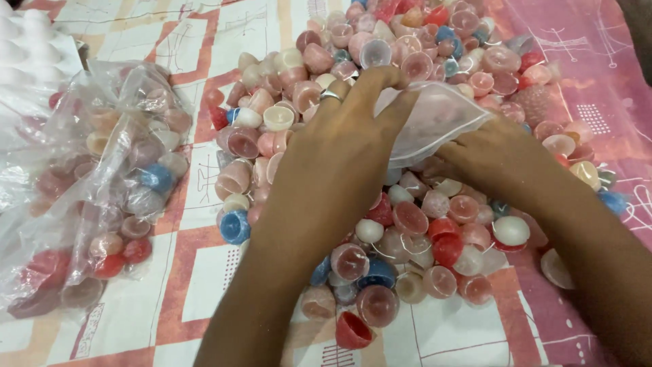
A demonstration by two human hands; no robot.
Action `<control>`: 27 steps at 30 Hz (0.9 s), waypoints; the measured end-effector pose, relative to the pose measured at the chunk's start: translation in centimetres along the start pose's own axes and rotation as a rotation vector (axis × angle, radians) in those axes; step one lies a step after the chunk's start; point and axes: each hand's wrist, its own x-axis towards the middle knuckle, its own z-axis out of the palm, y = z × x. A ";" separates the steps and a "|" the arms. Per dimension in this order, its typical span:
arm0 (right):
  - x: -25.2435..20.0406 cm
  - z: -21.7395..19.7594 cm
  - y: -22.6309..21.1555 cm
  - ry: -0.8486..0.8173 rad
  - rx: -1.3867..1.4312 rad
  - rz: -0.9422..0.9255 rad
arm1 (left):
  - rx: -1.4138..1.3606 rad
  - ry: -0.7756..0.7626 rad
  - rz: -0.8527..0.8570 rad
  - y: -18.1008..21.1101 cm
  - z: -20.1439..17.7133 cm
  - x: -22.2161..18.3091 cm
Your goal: The person sorts through a pile of small, colorful, cup-shaped candles on a patterned surface, selecting individual candles and placing them into a clear plastic bag.
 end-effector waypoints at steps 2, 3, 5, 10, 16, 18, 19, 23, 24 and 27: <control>-0.8 -1.0 0.0 -0.005 -0.038 -0.016 | 0.007 -0.012 0.006 -0.1 0.0 0.2; -1.4 -1.8 0.1 0.020 -0.005 -0.036 | 0.001 -0.025 -0.008 -0.1 0.0 0.3; -3.1 -3.2 0.9 0.043 0.031 -0.057 | -0.005 -0.039 -0.024 -0.1 -0.1 0.4; -5.9 -6.6 2.0 0.378 0.468 -0.121 | -0.038 -0.049 -0.019 0.1 0.2 1.1; -0.8 -8.0 -2.7 0.280 0.125 0.020 | -0.168 -0.067 -0.047 1.3 0.5 2.3; -0.2 -7.7 -2.7 0.327 0.066 -0.019 | -0.181 -0.036 -0.014 0.7 1.2 2.3; 0.1 -7.5 -2.6 0.377 0.003 -0.059 | -0.192 -0.001 0.024 0.4 1.5 2.2; 0.3 -6.7 -2.6 0.361 0.000 -0.060 | -0.237 -0.038 0.040 0.1 1.4 2.4; 0.3 -6.7 -2.6 0.388 -0.003 -0.044 | -0.247 -0.048 0.023 -0.1 1.5 2.3; -0.3 -7.0 -2.1 0.423 -0.005 0.016 | -0.238 -0.026 0.037 -0.3 0.8 2.6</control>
